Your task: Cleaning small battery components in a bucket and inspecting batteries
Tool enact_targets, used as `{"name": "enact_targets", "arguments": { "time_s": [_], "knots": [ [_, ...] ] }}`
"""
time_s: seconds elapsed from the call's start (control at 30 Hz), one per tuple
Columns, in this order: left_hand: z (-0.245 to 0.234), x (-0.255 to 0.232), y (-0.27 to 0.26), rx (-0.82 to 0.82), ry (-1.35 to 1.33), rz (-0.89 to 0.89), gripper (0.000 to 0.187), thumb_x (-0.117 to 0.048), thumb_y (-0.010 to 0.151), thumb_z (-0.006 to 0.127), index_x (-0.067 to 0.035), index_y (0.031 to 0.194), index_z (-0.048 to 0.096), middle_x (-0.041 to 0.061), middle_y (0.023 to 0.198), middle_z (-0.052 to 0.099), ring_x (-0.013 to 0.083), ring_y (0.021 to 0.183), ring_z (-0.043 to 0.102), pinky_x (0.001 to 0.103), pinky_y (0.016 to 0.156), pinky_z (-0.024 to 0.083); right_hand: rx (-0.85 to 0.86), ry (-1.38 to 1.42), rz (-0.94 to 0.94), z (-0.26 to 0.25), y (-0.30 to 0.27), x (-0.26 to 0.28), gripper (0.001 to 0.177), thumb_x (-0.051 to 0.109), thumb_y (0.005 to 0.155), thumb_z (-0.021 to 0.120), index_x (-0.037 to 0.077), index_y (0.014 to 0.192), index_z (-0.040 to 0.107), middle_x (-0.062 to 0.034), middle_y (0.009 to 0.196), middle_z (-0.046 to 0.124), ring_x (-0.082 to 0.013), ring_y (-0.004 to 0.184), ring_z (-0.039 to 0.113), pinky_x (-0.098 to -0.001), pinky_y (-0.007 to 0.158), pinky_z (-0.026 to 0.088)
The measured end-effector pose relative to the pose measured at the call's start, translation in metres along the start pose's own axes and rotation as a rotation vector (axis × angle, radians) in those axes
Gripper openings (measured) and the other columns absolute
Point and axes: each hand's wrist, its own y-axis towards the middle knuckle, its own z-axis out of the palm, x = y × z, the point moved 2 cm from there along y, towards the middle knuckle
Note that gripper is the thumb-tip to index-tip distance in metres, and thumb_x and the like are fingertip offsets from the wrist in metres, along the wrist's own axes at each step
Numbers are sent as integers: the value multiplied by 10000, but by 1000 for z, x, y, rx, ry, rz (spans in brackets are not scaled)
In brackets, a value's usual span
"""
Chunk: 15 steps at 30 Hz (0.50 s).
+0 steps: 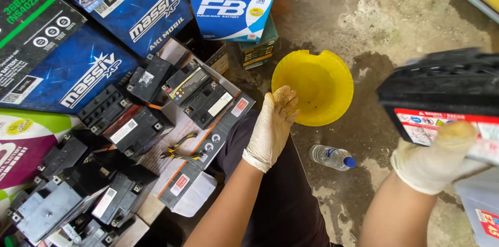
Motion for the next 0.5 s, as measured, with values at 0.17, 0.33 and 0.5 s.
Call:
{"name": "enact_targets", "arguments": {
  "time_s": [0.17, 0.33, 0.5],
  "knots": [
    [1, -2, 3, 4, 34, 9, 915, -698, 801, 488, -119, 1508, 440, 111, 1540, 471, 255, 1471, 422, 387, 1153, 330, -292, 1706, 385, -168, 94, 196, 598, -75, 945, 759, 47, 1437, 441, -217, 1396, 556, -377, 1311, 587, -531, 1170, 497],
    [-3, 10, 1, 108, 93, 146, 861, -669, 1010, 408, -59, 1608, 301, 256, 1624, 257, 468, 1514, 234, 555, 1196, 213, 203, 2240, 1364, -150, 91, 249, 421, 295, 854, 809, 93, 1198, 677, -131, 1098, 775, -303, 955, 798, -475, 834, 691],
    [7, 41, 4, -40, 186, 164, 554, -499, 1018, 564, -166, 1457, 512, 33, 1387, 514, 187, 1314, 472, 425, 1120, 385, -183, 1486, 439, -93, 58, 223, 822, -2, 929, 918, 140, 1535, 381, -119, 1452, 557, -141, 1350, 511, -382, 1217, 394]
  ]
}}
